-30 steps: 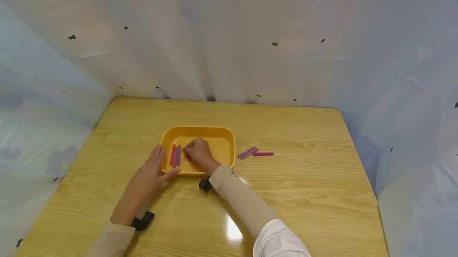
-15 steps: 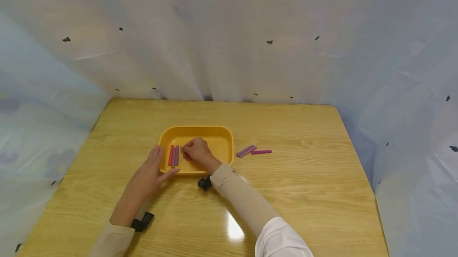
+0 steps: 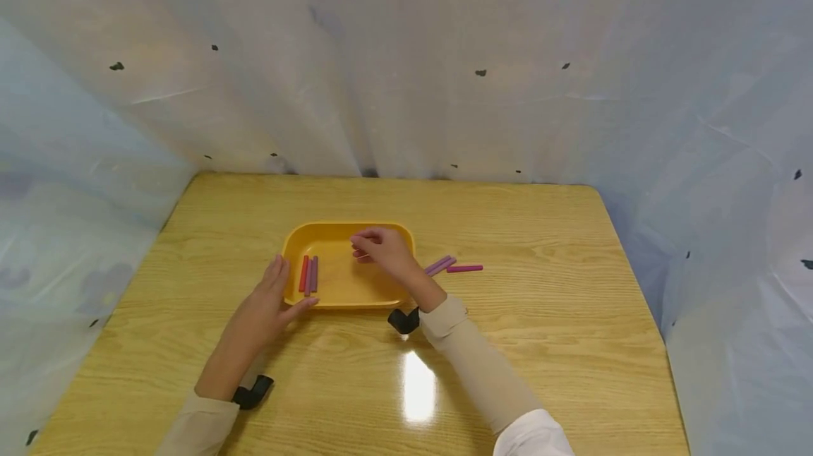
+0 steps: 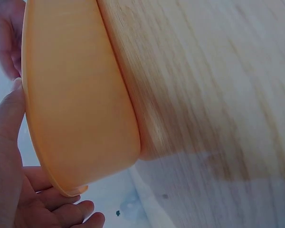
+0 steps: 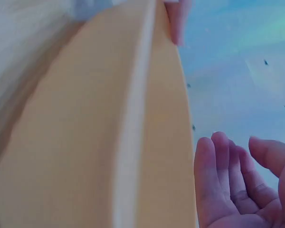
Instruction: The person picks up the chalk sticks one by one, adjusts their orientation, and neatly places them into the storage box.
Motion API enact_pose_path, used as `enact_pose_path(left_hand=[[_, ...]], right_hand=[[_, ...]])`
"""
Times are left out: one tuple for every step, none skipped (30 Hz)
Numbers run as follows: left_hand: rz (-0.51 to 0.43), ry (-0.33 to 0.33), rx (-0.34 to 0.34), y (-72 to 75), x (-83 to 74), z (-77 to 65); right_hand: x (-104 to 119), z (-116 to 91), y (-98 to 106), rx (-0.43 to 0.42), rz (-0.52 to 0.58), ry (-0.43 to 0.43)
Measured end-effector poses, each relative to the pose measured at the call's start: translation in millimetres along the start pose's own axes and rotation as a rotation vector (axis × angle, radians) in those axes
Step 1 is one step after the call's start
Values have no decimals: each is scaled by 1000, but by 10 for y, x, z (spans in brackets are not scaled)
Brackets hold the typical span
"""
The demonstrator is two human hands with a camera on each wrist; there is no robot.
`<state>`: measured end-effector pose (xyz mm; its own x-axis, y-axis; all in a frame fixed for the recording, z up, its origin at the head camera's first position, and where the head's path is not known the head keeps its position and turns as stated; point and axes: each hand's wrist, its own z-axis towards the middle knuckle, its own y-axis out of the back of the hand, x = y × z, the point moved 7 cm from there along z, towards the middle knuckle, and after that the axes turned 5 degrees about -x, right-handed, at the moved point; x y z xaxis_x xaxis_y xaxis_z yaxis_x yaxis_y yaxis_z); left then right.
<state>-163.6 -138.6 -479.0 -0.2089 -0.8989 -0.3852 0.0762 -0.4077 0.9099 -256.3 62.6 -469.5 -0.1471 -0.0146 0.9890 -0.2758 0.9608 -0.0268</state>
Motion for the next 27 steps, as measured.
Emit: enact_pose_path(left_hand=[[0, 0, -2, 3, 1, -2], [-1, -2, -5, 6, 1, -4], [0, -4, -8, 9, 2, -5], [0, -5, -9, 9, 4, -5], [-1, -5, -9, 12, 5, -6], [-2, -7, -10, 11, 7, -6], [-2, -8, -8, 9, 10, -6], [-2, -10, -7, 7, 11, -4], [-4, -10, -4, 4, 12, -3], [-8, -10, -1, 2, 12, -2], [-11, -10, 1, 3, 11, -2], [-15, -10, 3, 3, 11, -1], [-17, -10, 5, 3, 10, 1], [-20, -10, 7, 4, 9, 2], [-21, -11, 9, 5, 8, 4], [-21, -12, 11, 4, 9, 6], [-20, -13, 10, 7, 11, 8], [-20, -14, 11, 7, 13, 10], [-19, -15, 11, 8, 14, 13], [-20, -16, 10, 7, 17, 14], [-20, -15, 10, 9, 19, 14], [-20, -16, 8, 9, 22, 15], [-22, -14, 7, 12, 23, 15], [-23, -14, 8, 9, 26, 14], [-23, -13, 9, 5, 29, 13], [-24, -12, 11, 0, 33, 11], [-24, -10, 14, -5, 35, 10]], right_hand=[[35, -29, 77, -8, -13, 22], [63, -59, 159, -20, -25, 41], [89, -87, 241, -30, -39, 58], [110, -117, 322, -46, -54, 69], [122, -142, 405, -59, -64, 83], [129, -168, 493, -67, -80, 91], [130, -191, 580, -73, -92, 97], [127, -212, 666, -79, -98, 101], [121, -230, 756, -88, -112, 101], [106, -244, 845, -96, -128, 101], [91, -260, 932, -104, -150, 99], [76, -278, 1016, -112, -175, 97], [56, -294, 1099, -121, -196, 96], [40, -312, 1177, -134, -235, 96], [19, -330, 1253, -147, -280, 95], [3, -351, 1322, -158, -328, 98], [-9, -371, 1386, -170, -382, 102], [-14, -393, 1444, -180, -437, 110], [-18, -412, 1495, -186, -493, 120], [-19, -433, 1542, -192, -549, 130], [-27, -448, 1587, -197, -592, 137], [-34, -461, 1628, -201, -631, 142], [-44, -473, 1665, -202, -660, 142], [-56, -485, 1697, -198, -680, 138], [-76, -489, 1727, -191, -695, 134], [-101, -490, 1754, -186, -708, 126], [-126, -490, 1779, -181, -718, 119]])
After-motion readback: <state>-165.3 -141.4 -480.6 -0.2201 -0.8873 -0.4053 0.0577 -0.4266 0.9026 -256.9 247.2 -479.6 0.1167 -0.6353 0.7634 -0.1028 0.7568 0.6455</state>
